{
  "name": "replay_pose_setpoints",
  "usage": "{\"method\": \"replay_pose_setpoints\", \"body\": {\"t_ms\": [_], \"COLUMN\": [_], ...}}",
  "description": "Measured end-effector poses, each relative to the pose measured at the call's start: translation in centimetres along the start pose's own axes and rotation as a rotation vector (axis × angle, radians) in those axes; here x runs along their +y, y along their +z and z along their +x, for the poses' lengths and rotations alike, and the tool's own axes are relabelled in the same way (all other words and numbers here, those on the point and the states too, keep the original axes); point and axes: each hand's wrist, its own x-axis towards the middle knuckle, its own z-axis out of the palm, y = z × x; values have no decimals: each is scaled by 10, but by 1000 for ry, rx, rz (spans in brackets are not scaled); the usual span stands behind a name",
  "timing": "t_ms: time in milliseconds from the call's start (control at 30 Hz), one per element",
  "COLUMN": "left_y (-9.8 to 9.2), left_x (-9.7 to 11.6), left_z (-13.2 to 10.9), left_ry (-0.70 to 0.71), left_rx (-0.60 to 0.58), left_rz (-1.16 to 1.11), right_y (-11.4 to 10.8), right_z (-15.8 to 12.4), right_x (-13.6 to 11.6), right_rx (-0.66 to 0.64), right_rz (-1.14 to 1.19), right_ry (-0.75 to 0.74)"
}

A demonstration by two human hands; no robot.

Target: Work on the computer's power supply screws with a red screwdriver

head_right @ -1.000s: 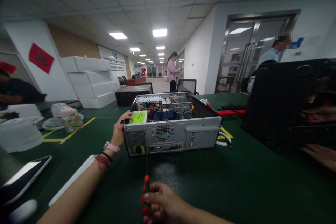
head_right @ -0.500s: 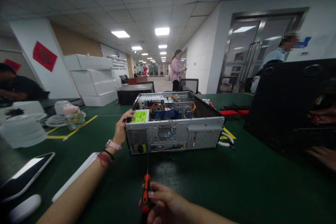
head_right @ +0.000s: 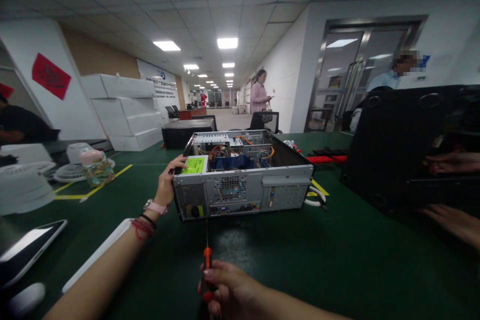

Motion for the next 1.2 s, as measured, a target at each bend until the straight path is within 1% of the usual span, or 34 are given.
{"method": "replay_pose_setpoints", "body": {"t_ms": [200, 467, 633, 767, 900, 1067, 1200], "left_y": [0, 0, 0, 0, 1, 1, 0], "left_x": [-1, -7, -4, -3, -3, -2, -2], "left_z": [0, -1, 0, 0, -1, -1, 0], "left_ry": [-6, 12, 14, 17, 20, 10, 21], "left_rx": [0, -1, 0, 4, 9, 7, 5], "left_rz": [-22, -13, -9, -11, -20, -29, -13], "right_y": [-2, -5, -5, -5, -6, -8, -7], "right_z": [3, 4, 1, 1, 1, 3, 4], "right_x": [2, 3, 0, -4, -4, 2, 2], "right_rx": [44, -56, -126, -148, -142, -107, -77], "right_rz": [-35, -56, -63, -57, -31, -9, -14], "right_ry": [16, 7, 30, 56, 60, 17, 34]}}
